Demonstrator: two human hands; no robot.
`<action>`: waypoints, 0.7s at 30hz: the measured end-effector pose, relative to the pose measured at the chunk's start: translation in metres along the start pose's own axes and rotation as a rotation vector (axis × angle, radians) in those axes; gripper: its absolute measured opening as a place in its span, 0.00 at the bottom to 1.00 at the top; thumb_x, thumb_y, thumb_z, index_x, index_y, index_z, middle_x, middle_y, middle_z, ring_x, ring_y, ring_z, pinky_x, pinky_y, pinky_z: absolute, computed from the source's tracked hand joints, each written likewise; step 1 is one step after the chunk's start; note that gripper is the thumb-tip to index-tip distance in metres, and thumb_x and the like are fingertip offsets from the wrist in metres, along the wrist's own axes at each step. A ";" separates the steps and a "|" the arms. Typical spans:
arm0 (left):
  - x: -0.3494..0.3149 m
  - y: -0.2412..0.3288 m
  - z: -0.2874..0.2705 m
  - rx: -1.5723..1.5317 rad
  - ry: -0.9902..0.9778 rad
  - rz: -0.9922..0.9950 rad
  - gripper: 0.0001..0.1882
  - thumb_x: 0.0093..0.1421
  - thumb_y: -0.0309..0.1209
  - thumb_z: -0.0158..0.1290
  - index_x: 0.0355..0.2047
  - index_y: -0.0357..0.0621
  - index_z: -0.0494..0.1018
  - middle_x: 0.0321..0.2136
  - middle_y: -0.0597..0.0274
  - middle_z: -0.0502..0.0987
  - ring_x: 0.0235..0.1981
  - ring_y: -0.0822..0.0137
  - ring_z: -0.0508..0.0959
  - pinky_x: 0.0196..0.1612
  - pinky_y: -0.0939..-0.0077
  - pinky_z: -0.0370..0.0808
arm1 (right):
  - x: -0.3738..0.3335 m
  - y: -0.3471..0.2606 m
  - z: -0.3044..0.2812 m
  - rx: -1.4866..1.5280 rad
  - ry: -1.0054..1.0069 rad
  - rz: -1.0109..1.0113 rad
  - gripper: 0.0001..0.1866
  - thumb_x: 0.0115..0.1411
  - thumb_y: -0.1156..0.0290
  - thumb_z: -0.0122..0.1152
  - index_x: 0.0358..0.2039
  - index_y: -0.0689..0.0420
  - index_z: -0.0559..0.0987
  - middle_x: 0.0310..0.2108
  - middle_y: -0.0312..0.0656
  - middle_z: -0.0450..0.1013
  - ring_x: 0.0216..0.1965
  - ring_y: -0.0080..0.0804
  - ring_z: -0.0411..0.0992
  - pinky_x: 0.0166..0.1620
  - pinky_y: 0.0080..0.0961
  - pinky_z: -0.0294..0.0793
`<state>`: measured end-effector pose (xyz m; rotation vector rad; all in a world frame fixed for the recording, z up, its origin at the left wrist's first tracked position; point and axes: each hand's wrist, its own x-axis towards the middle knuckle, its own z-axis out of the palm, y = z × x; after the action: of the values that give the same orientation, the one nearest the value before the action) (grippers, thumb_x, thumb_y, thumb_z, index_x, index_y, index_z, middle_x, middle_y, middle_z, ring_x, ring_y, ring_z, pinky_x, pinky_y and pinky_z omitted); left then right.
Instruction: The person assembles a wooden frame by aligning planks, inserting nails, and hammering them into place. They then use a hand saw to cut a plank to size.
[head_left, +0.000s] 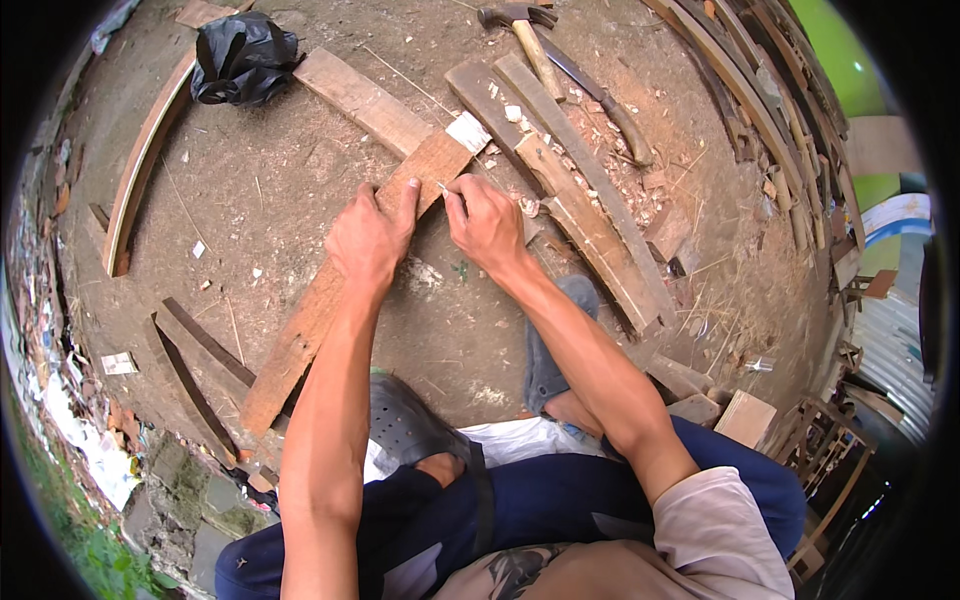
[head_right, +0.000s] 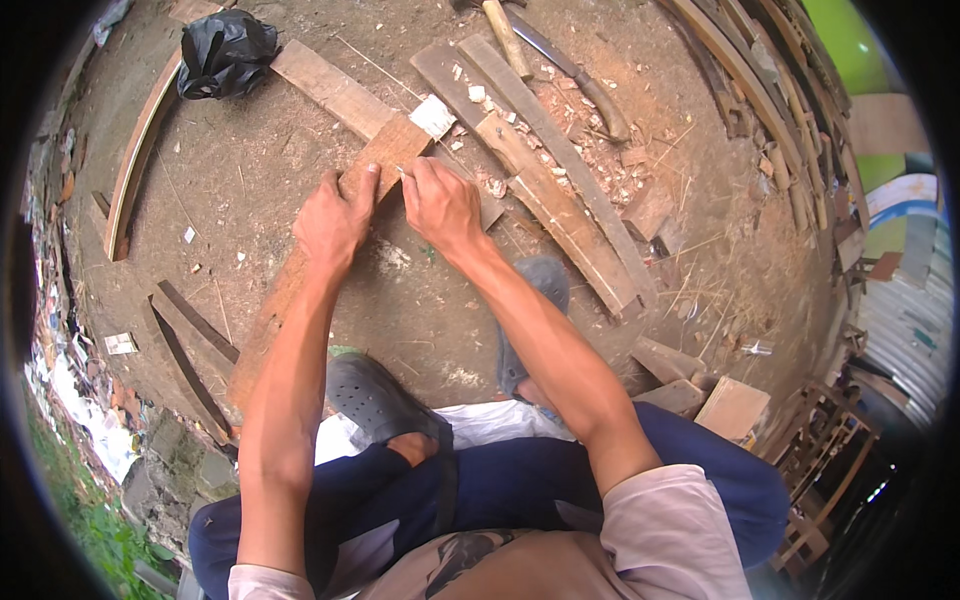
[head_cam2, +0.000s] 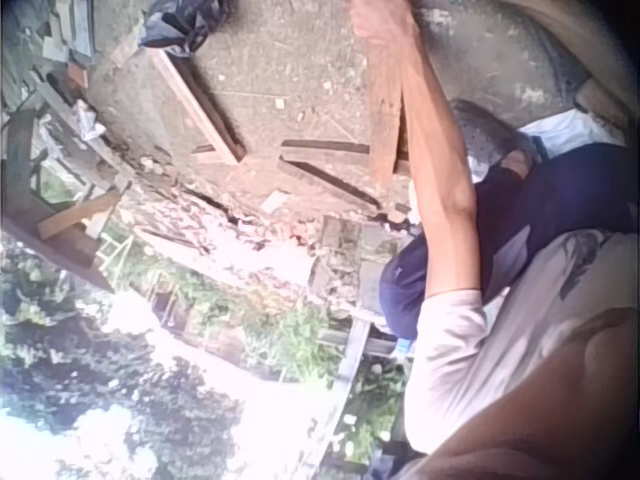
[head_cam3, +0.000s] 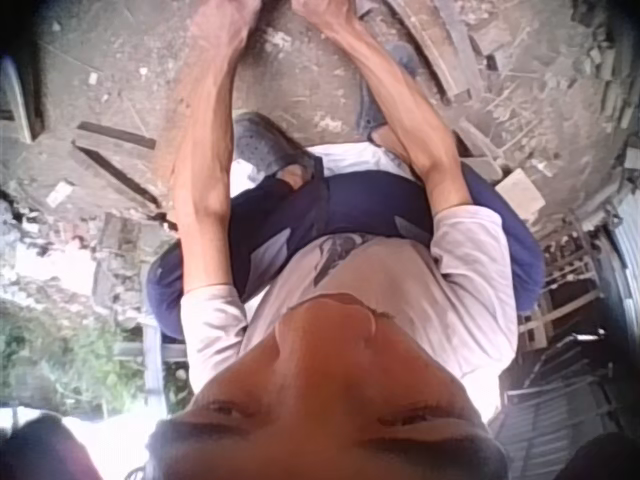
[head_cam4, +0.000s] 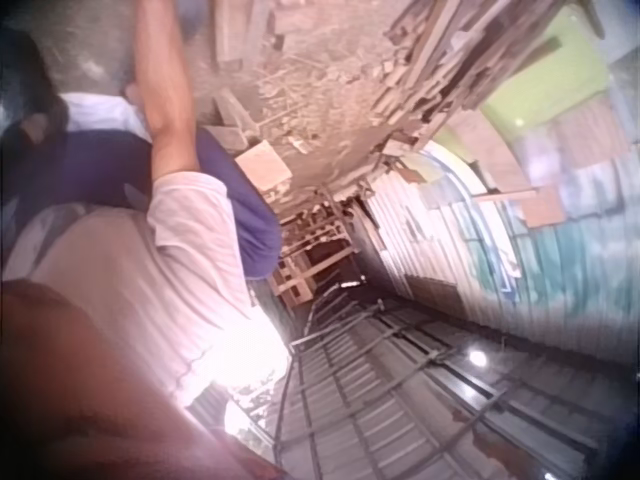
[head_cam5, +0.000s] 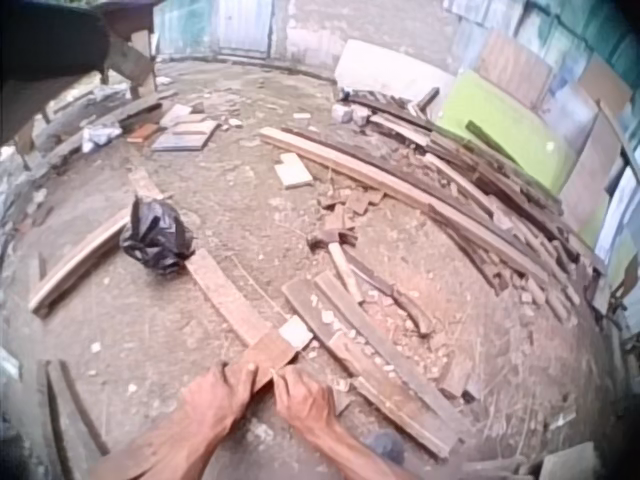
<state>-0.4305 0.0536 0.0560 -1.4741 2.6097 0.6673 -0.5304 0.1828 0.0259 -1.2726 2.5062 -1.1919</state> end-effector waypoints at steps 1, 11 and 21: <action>0.000 -0.001 0.002 0.005 0.010 0.006 0.41 0.61 0.68 0.48 0.42 0.36 0.79 0.24 0.44 0.82 0.27 0.50 0.85 0.32 0.55 0.79 | 0.000 -0.001 0.000 -0.006 -0.002 -0.009 0.05 0.61 0.74 0.62 0.33 0.61 0.75 0.30 0.51 0.77 0.29 0.52 0.78 0.32 0.43 0.78; 0.000 -0.004 0.005 0.001 0.026 0.022 0.40 0.63 0.67 0.48 0.43 0.35 0.78 0.25 0.43 0.82 0.27 0.48 0.84 0.34 0.52 0.79 | 0.002 0.000 -0.002 -0.086 -0.005 -0.125 0.05 0.61 0.76 0.62 0.33 0.63 0.76 0.30 0.53 0.77 0.29 0.50 0.79 0.33 0.42 0.80; -0.001 0.001 -0.002 -0.007 -0.049 -0.014 0.42 0.63 0.68 0.45 0.48 0.36 0.78 0.31 0.38 0.83 0.36 0.42 0.85 0.41 0.50 0.79 | -0.020 0.010 -0.014 0.002 -0.018 -0.004 0.04 0.63 0.75 0.60 0.34 0.62 0.75 0.29 0.52 0.76 0.29 0.51 0.78 0.32 0.43 0.78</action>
<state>-0.4304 0.0541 0.0583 -1.4576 2.5611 0.7024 -0.5292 0.2092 0.0235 -1.2831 2.4909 -1.1783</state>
